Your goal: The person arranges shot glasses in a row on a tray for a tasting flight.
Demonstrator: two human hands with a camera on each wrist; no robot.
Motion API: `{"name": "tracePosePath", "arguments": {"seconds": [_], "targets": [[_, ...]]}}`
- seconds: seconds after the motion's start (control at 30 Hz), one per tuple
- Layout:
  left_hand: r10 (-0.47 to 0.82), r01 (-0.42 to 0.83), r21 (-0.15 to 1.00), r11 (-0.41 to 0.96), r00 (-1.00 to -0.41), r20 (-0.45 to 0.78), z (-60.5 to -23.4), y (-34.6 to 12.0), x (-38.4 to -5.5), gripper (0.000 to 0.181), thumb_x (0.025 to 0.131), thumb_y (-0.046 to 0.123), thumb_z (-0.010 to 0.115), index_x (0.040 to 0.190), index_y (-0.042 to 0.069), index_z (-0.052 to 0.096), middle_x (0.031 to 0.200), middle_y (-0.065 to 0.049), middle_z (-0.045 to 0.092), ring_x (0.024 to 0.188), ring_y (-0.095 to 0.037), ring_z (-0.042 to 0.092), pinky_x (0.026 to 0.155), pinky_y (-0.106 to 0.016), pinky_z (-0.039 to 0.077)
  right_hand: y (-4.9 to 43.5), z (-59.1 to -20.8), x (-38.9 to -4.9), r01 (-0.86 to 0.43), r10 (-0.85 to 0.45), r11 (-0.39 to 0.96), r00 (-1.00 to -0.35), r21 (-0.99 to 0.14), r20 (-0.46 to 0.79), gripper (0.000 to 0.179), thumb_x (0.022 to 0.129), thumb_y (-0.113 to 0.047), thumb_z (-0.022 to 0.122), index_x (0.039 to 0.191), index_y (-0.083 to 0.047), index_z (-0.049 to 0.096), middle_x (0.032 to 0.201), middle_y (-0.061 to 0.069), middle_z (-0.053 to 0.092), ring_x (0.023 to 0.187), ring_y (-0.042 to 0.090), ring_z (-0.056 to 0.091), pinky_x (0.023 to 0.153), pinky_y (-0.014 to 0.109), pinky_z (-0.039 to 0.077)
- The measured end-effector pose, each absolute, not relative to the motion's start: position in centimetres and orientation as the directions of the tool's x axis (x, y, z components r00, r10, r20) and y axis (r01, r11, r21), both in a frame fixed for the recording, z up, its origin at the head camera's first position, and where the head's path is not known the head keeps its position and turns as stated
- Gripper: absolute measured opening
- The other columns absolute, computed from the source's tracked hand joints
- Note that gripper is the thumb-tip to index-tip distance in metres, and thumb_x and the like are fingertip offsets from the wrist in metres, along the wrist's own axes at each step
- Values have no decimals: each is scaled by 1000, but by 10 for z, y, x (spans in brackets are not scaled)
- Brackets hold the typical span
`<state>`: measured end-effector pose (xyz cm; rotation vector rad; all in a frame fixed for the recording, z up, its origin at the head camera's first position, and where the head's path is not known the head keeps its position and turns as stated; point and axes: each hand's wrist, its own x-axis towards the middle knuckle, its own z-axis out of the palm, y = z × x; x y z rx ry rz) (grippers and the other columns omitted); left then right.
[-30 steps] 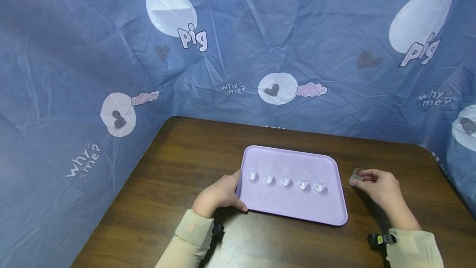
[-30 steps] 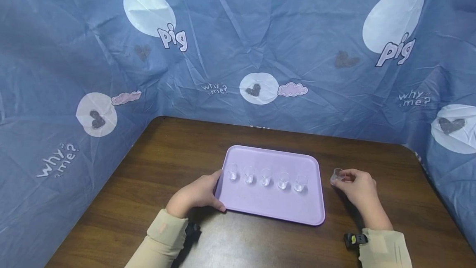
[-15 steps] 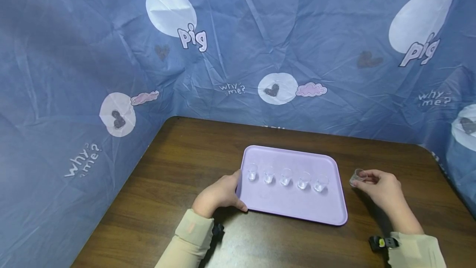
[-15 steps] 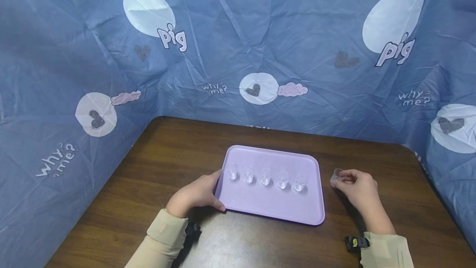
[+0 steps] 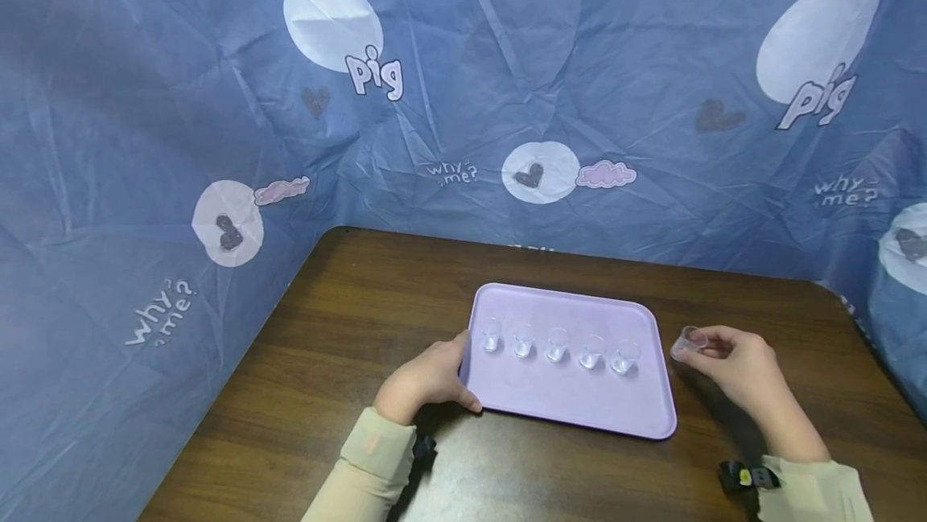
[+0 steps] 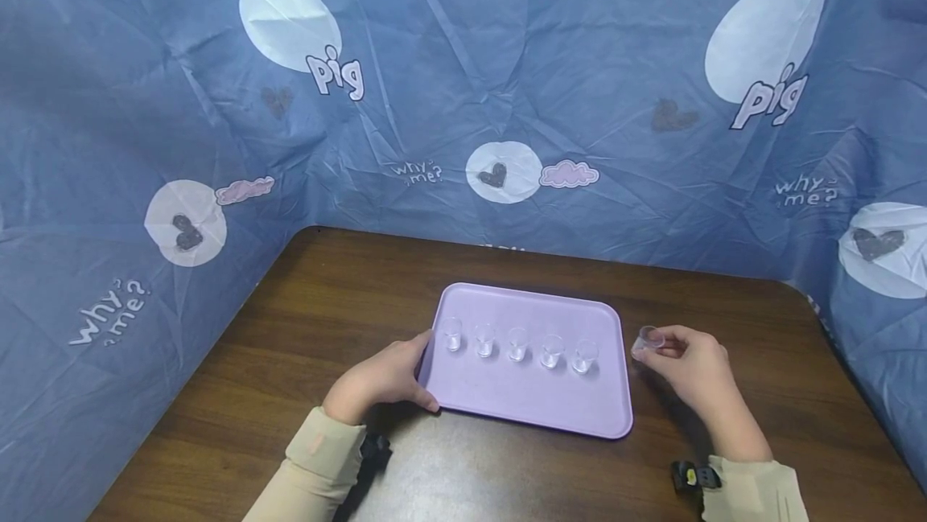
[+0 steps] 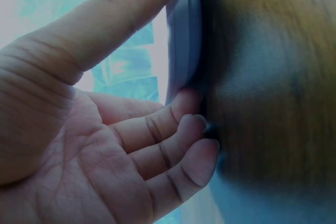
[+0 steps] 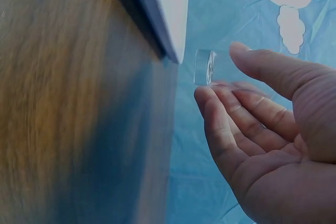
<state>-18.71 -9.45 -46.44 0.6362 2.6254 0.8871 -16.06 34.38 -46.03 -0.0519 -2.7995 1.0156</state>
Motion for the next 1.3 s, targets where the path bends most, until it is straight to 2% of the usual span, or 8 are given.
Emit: {"name": "tracePosePath", "arguments": {"seconds": [0.27, 0.6, 1.3], "targets": [[497, 308, 636, 707, -857, -138, -464, -95, -187, 102, 60, 19, 100, 143, -1, 44, 122, -22, 64, 109, -31, 61, 96, -45, 47, 333, -457, -159, -96, -2, 723, -991, -684, 137, 40, 81, -17, 88, 109, 6, 72, 98, 15, 73, 79, 12, 68, 63, 19, 53], [492, 304, 636, 710, -859, -139, -464, -96, -186, 102, 60, 19, 100, 143, -2, 44, 121, -22, 64, 109, -30, 61, 96, -45, 47, 317, -455, -160, -62, -50, 722, -998, -690, 37, 38, 80, -17, 89, 107, 3, 73, 100, 12, 72, 85, 21, 67, 64, 25, 54], [490, 299, 634, 713, -859, -146, -464, -94, -188, 102, 61, 20, 100, 143, -2, 44, 121, -21, 65, 109, -30, 61, 96, -44, 47, 310, -467, -160, -64, -80, 719, -997, -692, 8, 34, 77, -10, 89, 102, 4, 71, 92, 8, 70, 81, 20, 64, 62, 26, 54]]}}
